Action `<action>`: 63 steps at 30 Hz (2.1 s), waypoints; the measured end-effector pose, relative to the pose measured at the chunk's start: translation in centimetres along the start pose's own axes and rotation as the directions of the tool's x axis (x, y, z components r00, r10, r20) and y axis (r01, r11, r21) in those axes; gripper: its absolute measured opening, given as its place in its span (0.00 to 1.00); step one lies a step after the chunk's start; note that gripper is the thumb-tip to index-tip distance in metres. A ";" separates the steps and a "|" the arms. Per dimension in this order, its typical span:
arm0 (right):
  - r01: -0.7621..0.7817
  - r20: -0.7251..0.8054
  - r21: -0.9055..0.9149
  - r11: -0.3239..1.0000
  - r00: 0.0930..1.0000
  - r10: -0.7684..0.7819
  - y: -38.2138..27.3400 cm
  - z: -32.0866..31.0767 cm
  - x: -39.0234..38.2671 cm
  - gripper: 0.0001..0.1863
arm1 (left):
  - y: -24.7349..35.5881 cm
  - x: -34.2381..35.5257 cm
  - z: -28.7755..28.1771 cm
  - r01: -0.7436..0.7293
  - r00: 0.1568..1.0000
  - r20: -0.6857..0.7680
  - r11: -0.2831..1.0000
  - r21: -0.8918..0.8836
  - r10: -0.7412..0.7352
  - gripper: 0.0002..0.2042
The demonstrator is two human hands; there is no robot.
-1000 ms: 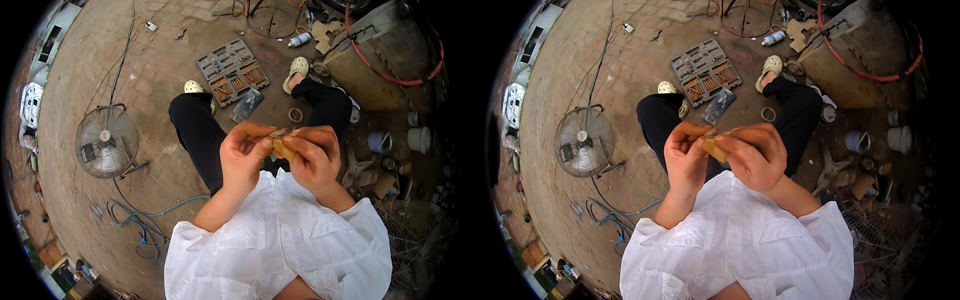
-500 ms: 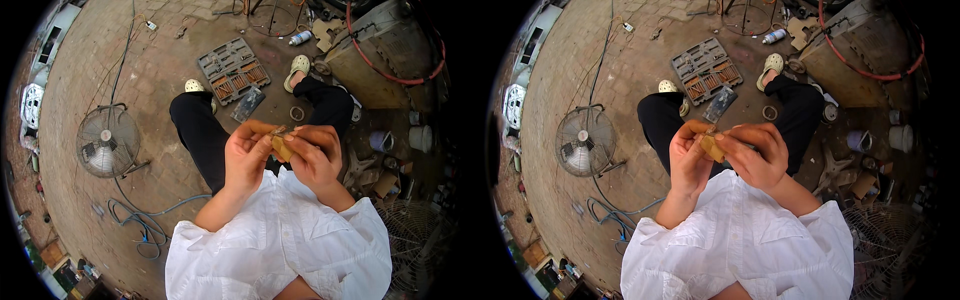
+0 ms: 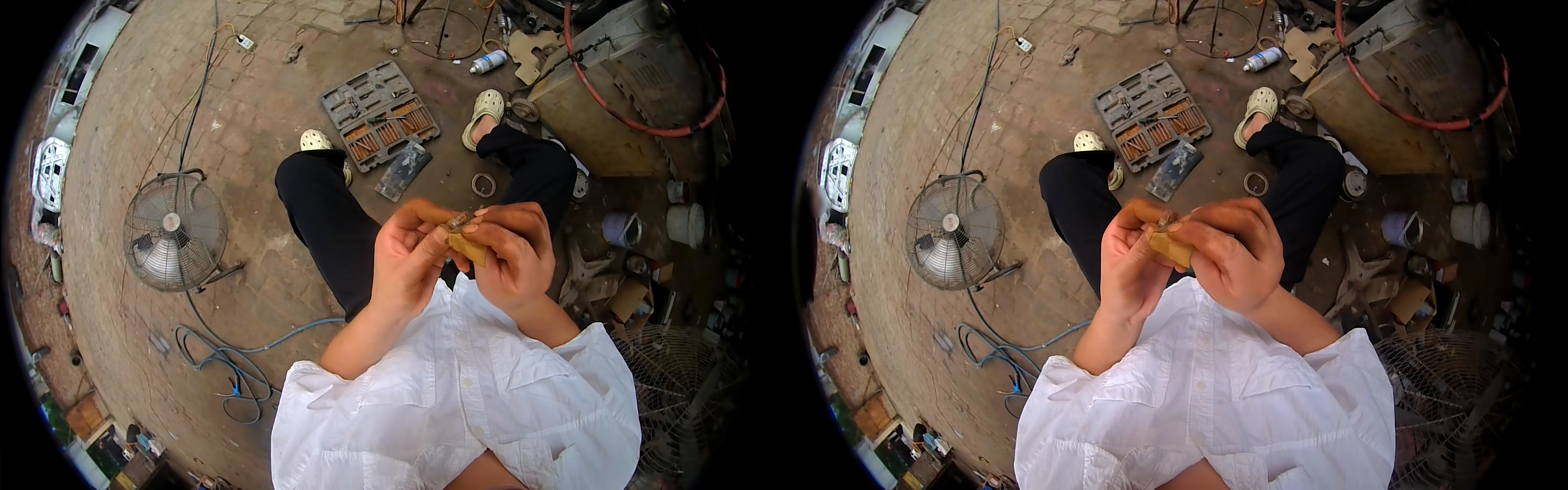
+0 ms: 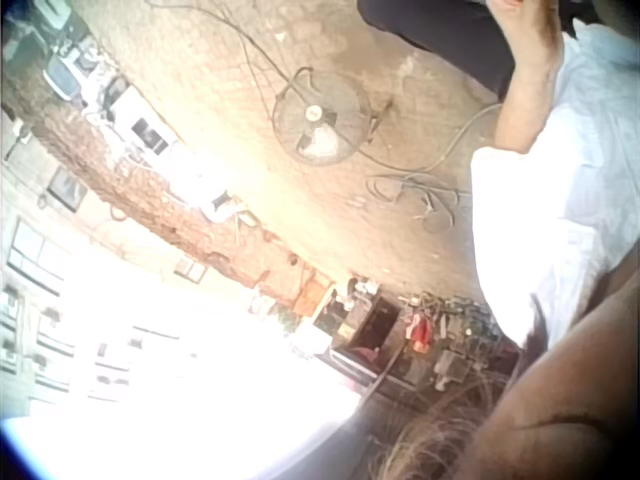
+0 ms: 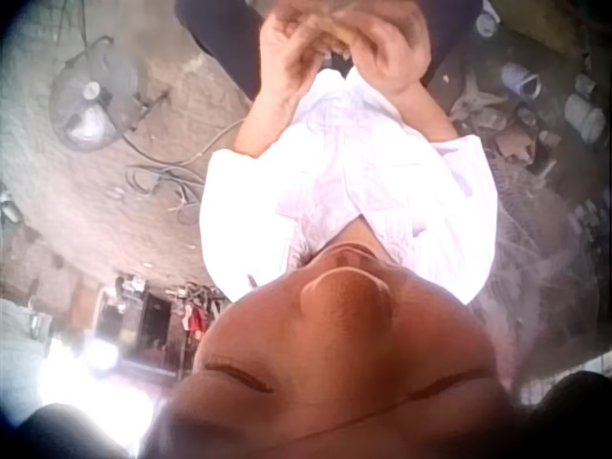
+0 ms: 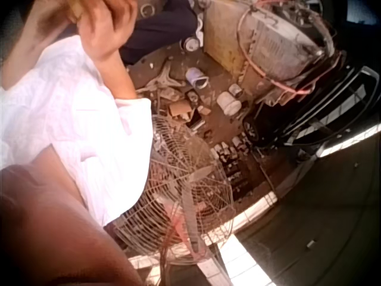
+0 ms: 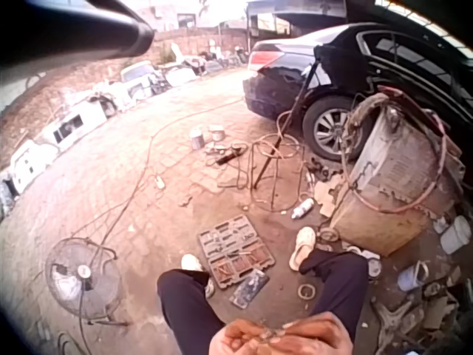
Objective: The person manipulates small metal components and a wire with their hands, turning them over and fitting pieces together.
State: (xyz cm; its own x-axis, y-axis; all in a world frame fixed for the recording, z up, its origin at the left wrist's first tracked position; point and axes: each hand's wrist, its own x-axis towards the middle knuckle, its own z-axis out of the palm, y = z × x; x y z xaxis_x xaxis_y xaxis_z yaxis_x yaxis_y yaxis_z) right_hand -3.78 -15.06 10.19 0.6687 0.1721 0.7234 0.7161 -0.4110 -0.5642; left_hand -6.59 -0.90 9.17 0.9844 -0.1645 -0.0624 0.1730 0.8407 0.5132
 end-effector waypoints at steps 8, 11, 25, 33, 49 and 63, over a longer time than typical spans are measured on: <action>-0.010 0.000 0.025 1.000 1.000 0.010 -0.3 0.3 0.3 0.20 | 0.6 -0.1 0.0 -0.019 1.000 -0.007 0.999 0.027 0.020 0.08; -0.018 -0.006 0.014 1.000 1.000 0.018 -0.5 0.4 0.7 0.20 | 0.4 -0.1 0.0 -0.035 0.999 -0.016 0.997 0.073 0.037 0.08; -0.499 0.193 0.686 0.530 0.827 0.528 0.3 0.3 1.1 0.07 | 0.7 0.1 0.1 0.127 0.983 -0.132 0.992 0.004 -0.125 0.09; -0.629 0.340 0.665 0.403 0.735 0.587 -0.2 0.4 1.6 0.08 | 0.7 0.2 0.6 0.106 0.983 -0.164 0.983 0.150 -0.081 0.08; -0.584 0.675 0.725 -0.365 0.497 0.545 0.7 0.3 0.7 0.07 | 1.0 0.3 1.1 0.033 0.983 -0.184 0.970 0.239 0.012 0.07; -0.639 0.543 0.769 0.003 0.656 0.524 -0.2 0.6 0.5 0.06 | 1.3 0.0 0.7 0.022 0.985 -0.174 0.972 0.232 0.019 0.07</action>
State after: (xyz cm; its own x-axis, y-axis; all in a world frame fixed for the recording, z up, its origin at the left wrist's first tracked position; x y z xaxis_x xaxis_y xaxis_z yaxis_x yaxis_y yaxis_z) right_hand -3.44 -14.34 10.38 0.9229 0.3832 -0.0373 -0.2709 0.5775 -0.7701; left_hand -6.42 -0.14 10.39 0.9781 -0.0563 -0.2006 0.1828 0.6938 0.6965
